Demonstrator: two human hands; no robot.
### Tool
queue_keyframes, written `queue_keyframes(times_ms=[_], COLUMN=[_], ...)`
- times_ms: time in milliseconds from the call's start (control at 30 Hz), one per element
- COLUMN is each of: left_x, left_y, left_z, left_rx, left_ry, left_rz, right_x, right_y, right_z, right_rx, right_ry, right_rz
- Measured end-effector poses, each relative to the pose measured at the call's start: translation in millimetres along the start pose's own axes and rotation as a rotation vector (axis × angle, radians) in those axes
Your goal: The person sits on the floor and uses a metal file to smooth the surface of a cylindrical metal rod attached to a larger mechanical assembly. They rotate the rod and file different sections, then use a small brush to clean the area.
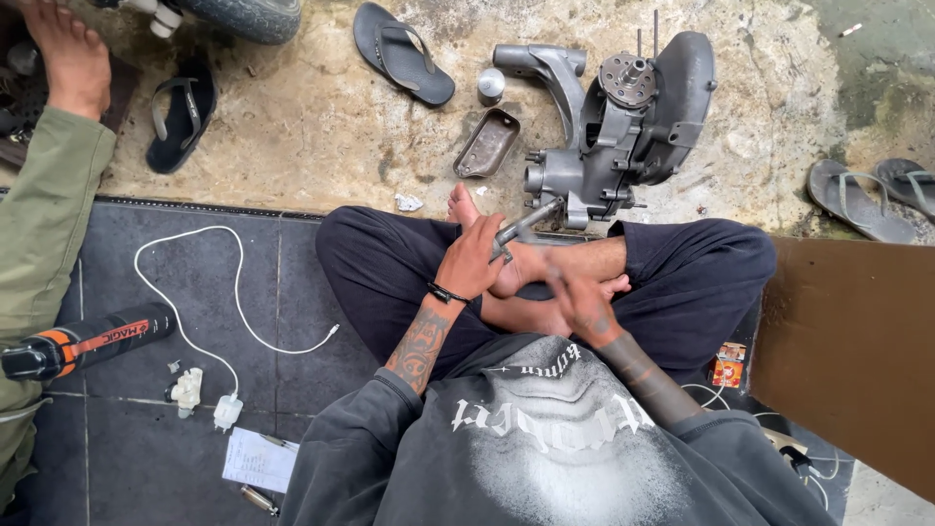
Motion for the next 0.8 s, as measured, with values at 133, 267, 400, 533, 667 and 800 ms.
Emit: queue_keyframes(times_ms=[133,267,400,533,667,800], left_x=[-8,-7,8,11,20,16], left_y=[-1,-4,0,2,4,6], left_z=[-2,-2,13,19,27,23], left_rx=[-0.035,-0.068,-0.039,-0.045,-0.027,-0.046], left_ry=[-0.014,-0.001,0.062,0.066,0.061,-0.037], left_rz=[0.026,0.028,0.037,0.041,0.035,0.003], right_x=[53,42,-11,44,48,39], right_y=[10,11,-11,15,10,20], right_z=[-33,-31,-4,-44,-30,-62], right_rx=[0.023,-0.017,0.051,-0.053,-0.032,-0.099], right_ry=[0.029,0.053,0.041,0.034,0.060,0.041], right_rz=[-0.024,0.038,0.045,0.138,0.020,0.136])
Point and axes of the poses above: each hand's wrist, its own y-axis towards the middle knuckle, its own z-axis out of the palm, x = y × z, the point moved 4 cm from there along y, towards the middle knuckle, and after that the axes turned 7 degrees about -y, right-handed, at the moved point
